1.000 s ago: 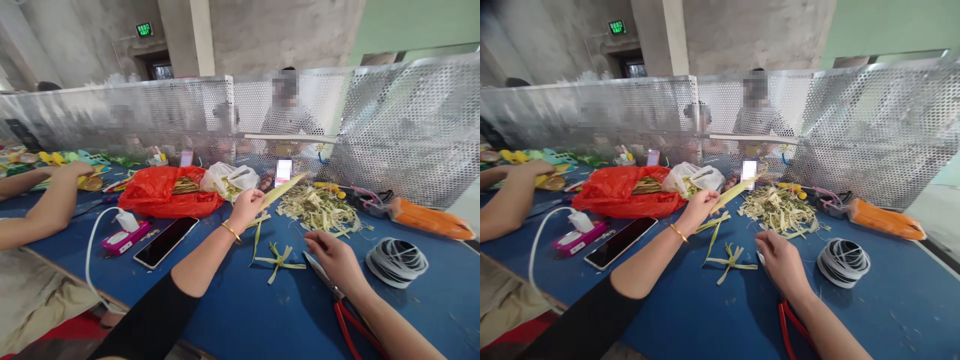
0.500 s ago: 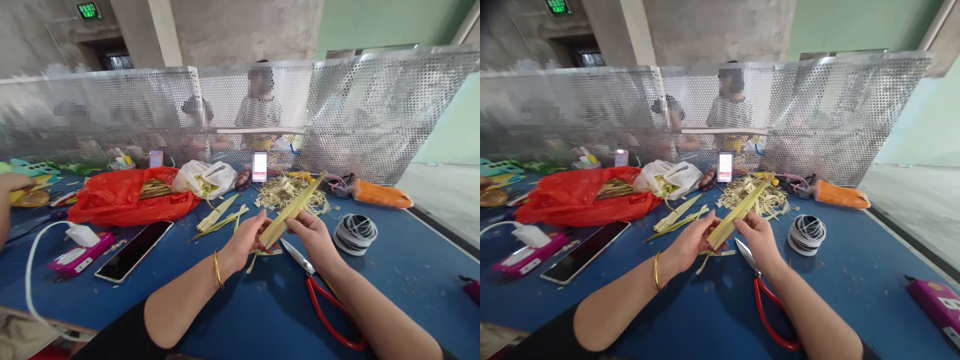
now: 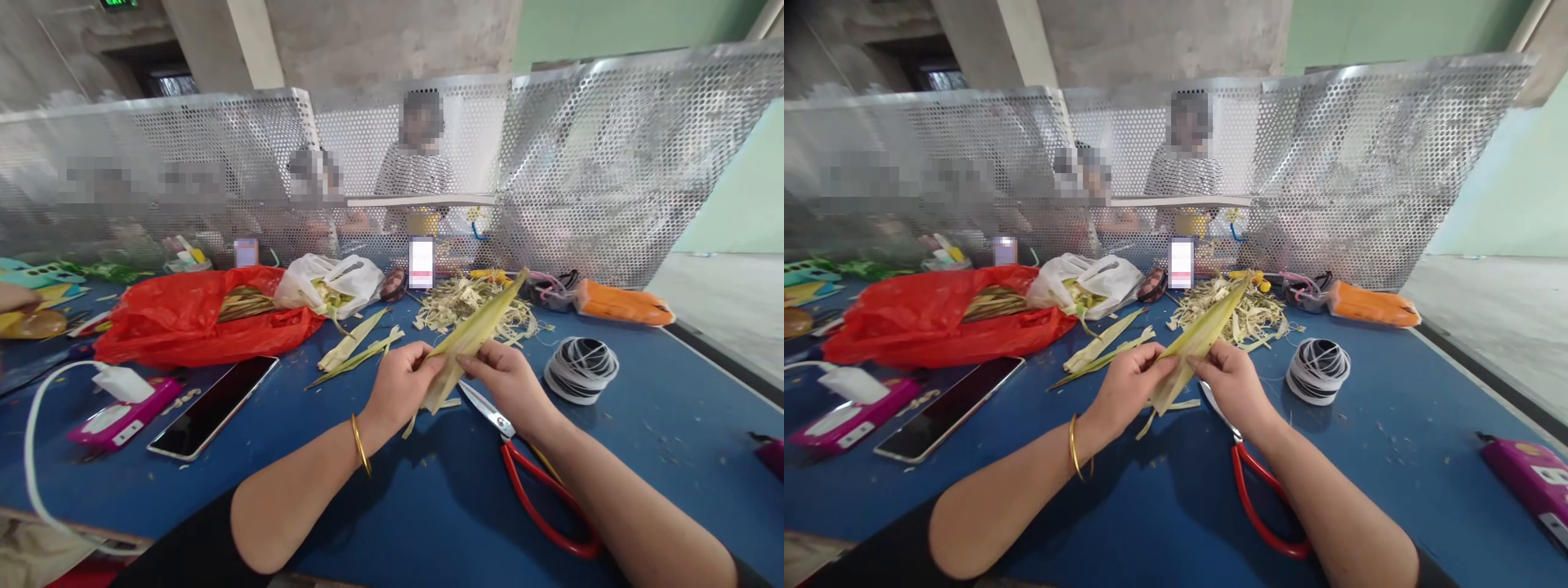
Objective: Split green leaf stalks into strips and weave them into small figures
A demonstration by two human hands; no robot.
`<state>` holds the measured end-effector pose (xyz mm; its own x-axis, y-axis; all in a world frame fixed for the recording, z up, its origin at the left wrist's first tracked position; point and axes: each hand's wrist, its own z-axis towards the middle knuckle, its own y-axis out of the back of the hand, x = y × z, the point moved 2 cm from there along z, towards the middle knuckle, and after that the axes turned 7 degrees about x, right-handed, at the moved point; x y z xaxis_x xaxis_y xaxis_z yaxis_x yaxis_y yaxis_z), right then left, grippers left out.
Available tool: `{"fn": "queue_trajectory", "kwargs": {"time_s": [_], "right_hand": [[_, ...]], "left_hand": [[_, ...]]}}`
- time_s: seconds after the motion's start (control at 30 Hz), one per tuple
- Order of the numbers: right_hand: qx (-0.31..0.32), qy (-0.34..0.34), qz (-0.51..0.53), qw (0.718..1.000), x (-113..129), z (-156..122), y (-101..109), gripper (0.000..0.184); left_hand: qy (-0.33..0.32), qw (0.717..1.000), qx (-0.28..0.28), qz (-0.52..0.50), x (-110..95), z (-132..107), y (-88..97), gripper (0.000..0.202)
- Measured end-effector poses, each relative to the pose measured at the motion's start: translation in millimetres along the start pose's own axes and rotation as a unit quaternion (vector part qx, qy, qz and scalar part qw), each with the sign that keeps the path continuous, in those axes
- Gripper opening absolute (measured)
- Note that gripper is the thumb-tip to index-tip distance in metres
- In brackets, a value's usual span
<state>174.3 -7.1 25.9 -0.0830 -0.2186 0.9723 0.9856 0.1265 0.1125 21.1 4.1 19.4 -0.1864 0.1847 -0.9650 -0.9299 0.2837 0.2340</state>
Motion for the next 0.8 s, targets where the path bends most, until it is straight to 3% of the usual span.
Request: {"fn": "queue_trajectory", "kwargs": {"time_s": [0.13,0.23,0.37,0.47,0.57,0.67,0.73,0.8], "right_hand": [[0.026,-0.005,0.042,0.999,3.5,-1.6,-0.9,0.026],[0.033,-0.010,0.063,0.997,3.5,-1.9,-0.4,0.028],[0.023,-0.021,0.069,0.997,0.4,-1.5,1.0,0.030],[0.028,-0.029,0.053,0.998,-1.2,-1.9,1.8,0.033],[0.029,-0.043,0.024,0.998,-2.5,-2.5,3.9,0.037],[0.022,-0.065,-0.004,0.998,-5.2,-1.7,6.6,0.043],[0.022,-0.075,-0.017,0.997,-7.5,-0.5,7.4,0.047],[0.026,-0.085,-0.027,0.996,-10.0,0.6,7.4,0.050]], "left_hand": [[0.119,0.967,0.042,-0.222,1.9,-1.5,-5.2,0.023],[0.129,0.959,0.062,-0.246,1.3,-1.4,-4.7,0.029],[0.051,0.990,0.043,-0.122,-0.7,-1.7,-0.2,0.032],[-0.006,0.998,0.022,-0.052,-1.4,-0.8,2.5,0.026],[-0.052,0.998,-0.047,0.005,-1.9,6.8,14.0,0.023],[-0.062,0.983,-0.145,0.090,0.3,19.6,39.2,0.021],[-0.054,0.956,-0.188,0.221,4.1,26.6,59.4,0.016],[-0.014,0.929,-0.190,0.316,11.4,30.4,78.0,0.015]]}}
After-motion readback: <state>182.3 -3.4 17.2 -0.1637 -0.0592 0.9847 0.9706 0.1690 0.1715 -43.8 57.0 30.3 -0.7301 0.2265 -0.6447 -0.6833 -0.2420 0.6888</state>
